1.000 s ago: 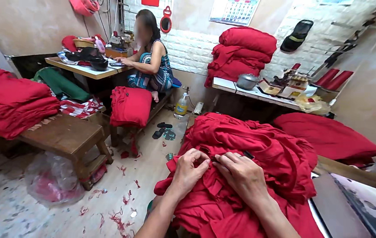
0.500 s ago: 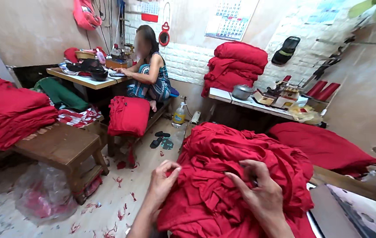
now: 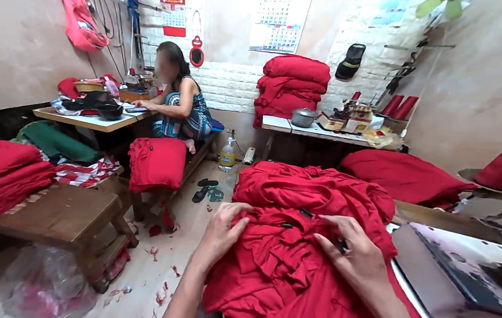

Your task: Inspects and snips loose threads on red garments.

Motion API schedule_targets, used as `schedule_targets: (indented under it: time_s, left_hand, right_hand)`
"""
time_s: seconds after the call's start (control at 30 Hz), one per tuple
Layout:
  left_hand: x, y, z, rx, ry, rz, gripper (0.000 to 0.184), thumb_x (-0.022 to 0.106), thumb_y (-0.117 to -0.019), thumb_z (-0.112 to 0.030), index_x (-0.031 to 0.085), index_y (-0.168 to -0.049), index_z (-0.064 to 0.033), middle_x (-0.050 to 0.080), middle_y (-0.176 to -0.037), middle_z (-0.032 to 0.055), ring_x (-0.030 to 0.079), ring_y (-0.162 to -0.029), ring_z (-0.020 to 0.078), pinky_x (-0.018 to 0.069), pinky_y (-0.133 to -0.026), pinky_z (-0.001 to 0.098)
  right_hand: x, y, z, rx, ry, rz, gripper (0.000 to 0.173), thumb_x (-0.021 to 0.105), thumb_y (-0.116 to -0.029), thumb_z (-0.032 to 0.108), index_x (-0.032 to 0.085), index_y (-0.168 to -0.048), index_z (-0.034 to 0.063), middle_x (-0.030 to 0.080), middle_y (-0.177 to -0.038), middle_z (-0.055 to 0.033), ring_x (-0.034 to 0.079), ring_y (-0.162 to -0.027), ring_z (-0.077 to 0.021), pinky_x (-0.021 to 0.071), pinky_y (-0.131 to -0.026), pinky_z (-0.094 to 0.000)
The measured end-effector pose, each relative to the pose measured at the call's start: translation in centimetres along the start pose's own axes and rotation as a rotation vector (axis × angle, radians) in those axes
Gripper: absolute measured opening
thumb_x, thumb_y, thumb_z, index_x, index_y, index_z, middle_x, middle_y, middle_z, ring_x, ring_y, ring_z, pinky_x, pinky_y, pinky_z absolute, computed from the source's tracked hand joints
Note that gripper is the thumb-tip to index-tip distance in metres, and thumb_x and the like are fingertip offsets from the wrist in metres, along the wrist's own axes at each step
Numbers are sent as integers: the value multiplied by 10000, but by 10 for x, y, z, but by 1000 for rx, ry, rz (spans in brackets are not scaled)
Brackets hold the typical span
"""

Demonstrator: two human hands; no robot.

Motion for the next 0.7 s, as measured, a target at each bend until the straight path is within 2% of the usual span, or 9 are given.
schedule_targets:
  time_s: [0.07, 0.13, 0.23, 0.33, 0.43, 0.5, 0.53, 0.6, 0.7]
  left_hand:
    - [8, -14, -5, 87, -73, 139, 334, 611, -953, -56, 687, -1276, -25, 685, -1263, 147, 585, -1243, 344, 427, -1067, 525]
    - [15, -24, -3, 95, -137, 170, 234, 617, -949, -75, 711, -1148, 6, 703, -1160, 172, 606, -1186, 369, 427, -1018, 557]
    - [18, -38, 3, 38, -190, -53, 188, 580, -950, -71, 692, -1026, 60, 711, -916, 173, 703, -884, 286, 557, -823, 448]
    - [19, -49, 8, -36, -206, -266, 193, 595, -943, -109, 705, -978, 47, 703, -861, 156, 691, -797, 249, 556, -754, 414]
    - [25, -57, 10, -18, -183, -311, 170, 618, -931, -105, 706, -921, 40, 679, -889, 150, 664, -783, 222, 549, -731, 374]
    - [29, -59, 9, -35, -142, -305, 168, 607, -936, -99, 688, -909, 46, 654, -833, 139, 629, -718, 200, 527, -686, 349]
    - [31, -61, 10, -48, -124, -299, 174, 594, -943, -105, 669, -903, 47, 637, -781, 122, 614, -675, 188, 519, -657, 343]
    - [34, -63, 12, -74, -106, -270, 196, 553, -978, -125, 639, -922, 42, 625, -719, 96, 628, -610, 170, 551, -613, 338]
    - [40, -68, 12, -64, -175, -238, 208, 533, -986, -125, 630, -949, 56, 623, -705, 122, 648, -631, 222, 551, -633, 382]
  right_hand:
    - [5, -1, -2, -14, 80, 27, 415, 640, -868, 133, 684, -1268, 32, 669, -1206, -196, 709, -944, -370, 575, -648, -537]
    - [7, -1, -4, -1, 94, 29, 418, 662, -863, 129, 677, -1267, 22, 664, -1205, -205, 708, -939, -381, 572, -639, -542]
    - [8, 2, -6, -27, 111, -14, 426, 639, -916, 337, 688, -1197, 20, 677, -1172, -190, 716, -894, -327, 579, -622, -475]
    - [7, 10, -4, -60, 105, -50, 537, 628, -908, 492, 701, -1180, 35, 674, -1142, -186, 694, -832, -289, 542, -571, -422]
    - [10, 14, 3, -120, 147, -77, 299, 642, -911, 301, 747, -1054, 59, 690, -1089, -172, 704, -749, -267, 537, -498, -381]
    - [10, 11, 5, -58, 104, -105, 192, 580, -920, 138, 728, -985, 34, 699, -1005, -140, 701, -772, -236, 562, -576, -358]
    - [6, 7, 6, 11, 55, -128, 212, 536, -960, 114, 705, -1007, -5, 698, -937, -135, 687, -769, -224, 559, -629, -356]
    - [-10, -10, 3, 155, -15, -187, 268, 477, -1037, 137, 637, -1083, -73, 650, -825, -162, 646, -697, -240, 527, -616, -404]
    - [-27, -47, -19, 202, 77, -284, 304, 465, -1062, 147, 596, -1129, -119, 628, -878, -269, 642, -775, -378, 504, -705, -533]
Point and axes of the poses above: each hand's wrist, its own y-axis away from the middle knuckle, its own x-axis out of the palm, z = x × y, the point moved 2 cm from there along -y, towards the middle knuckle
